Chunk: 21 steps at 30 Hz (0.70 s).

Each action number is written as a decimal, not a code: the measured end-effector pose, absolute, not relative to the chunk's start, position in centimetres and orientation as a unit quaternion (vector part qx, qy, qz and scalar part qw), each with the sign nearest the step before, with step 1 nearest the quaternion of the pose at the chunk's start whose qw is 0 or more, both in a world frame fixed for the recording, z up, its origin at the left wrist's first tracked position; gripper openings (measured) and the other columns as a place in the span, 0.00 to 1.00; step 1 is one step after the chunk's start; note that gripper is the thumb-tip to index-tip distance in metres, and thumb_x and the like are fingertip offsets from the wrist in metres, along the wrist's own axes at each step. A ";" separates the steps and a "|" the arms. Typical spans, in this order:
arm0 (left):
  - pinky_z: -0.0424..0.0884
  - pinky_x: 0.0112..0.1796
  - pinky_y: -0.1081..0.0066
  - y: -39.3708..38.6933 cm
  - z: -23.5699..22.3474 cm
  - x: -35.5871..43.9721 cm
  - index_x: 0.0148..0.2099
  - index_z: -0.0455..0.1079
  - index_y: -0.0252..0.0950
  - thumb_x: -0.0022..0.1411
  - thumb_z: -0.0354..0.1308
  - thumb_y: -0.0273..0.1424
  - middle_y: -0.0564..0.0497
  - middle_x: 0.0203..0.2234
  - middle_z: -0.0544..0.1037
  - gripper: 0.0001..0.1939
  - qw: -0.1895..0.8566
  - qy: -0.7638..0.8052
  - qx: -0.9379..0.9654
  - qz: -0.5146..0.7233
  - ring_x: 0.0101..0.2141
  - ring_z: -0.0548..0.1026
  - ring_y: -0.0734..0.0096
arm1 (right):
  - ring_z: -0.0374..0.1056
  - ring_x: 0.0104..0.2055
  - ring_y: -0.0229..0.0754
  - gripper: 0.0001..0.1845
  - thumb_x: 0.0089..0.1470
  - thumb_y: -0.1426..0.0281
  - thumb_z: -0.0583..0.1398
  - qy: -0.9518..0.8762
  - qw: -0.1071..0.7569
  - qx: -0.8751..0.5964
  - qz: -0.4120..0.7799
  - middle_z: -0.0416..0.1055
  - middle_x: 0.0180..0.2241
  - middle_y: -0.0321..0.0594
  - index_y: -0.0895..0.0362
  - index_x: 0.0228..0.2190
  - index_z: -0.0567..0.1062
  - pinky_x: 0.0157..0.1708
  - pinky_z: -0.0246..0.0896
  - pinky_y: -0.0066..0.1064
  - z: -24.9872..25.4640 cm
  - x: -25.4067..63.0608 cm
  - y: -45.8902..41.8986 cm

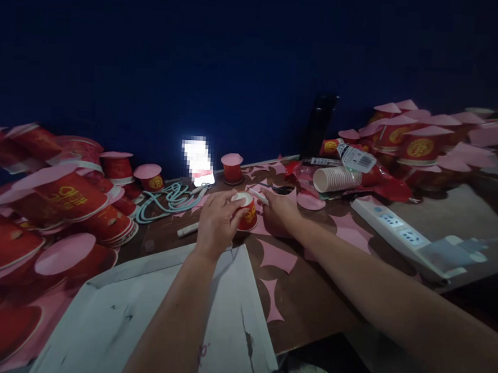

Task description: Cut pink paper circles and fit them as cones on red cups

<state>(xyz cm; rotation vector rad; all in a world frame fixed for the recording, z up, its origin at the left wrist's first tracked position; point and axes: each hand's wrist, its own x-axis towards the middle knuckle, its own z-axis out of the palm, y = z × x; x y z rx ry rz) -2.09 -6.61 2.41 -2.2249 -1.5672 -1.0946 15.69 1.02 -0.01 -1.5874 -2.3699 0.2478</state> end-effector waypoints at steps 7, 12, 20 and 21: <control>0.63 0.50 0.59 -6.7 2.8 -2.3 0.45 0.75 0.41 0.63 0.54 0.38 0.46 0.45 0.74 0.13 0.113 -0.537 -0.762 -0.344 0.47 0.70 0.62 | 0.72 0.44 0.53 0.35 0.57 0.60 0.55 -0.811 0.128 -0.555 0.137 0.74 0.45 0.51 0.55 0.63 0.53 0.39 0.62 0.36 -0.1 15.2 1.8; 0.65 0.49 0.61 -7.0 2.3 -2.2 0.46 0.75 0.40 0.63 0.54 0.36 0.46 0.45 0.74 0.13 0.109 -0.531 -0.760 -0.358 0.47 0.70 0.63 | 0.72 0.45 0.51 0.28 0.57 0.62 0.56 -0.784 0.221 -0.541 0.209 0.74 0.46 0.49 0.54 0.58 0.63 0.44 0.62 0.37 -0.2 15.7 1.7; 0.67 0.50 0.63 -7.1 2.0 -1.3 0.49 0.72 0.37 0.65 0.51 0.33 0.45 0.44 0.75 0.14 0.085 -0.536 -0.737 -0.403 0.48 0.71 0.64 | 0.69 0.50 0.46 0.37 0.44 0.59 0.67 -0.720 0.409 -0.354 0.435 0.72 0.49 0.43 0.55 0.55 0.67 0.48 0.64 0.35 1.5 15.7 0.0; 0.67 0.50 0.63 -7.2 2.1 -1.3 0.50 0.70 0.37 0.65 0.50 0.32 0.44 0.45 0.75 0.14 0.082 -0.540 -0.728 -0.415 0.48 0.71 0.65 | 0.68 0.50 0.45 0.38 0.42 0.60 0.68 -0.724 0.412 -0.342 0.435 0.71 0.50 0.42 0.54 0.55 0.66 0.49 0.63 0.35 1.7 15.5 -0.3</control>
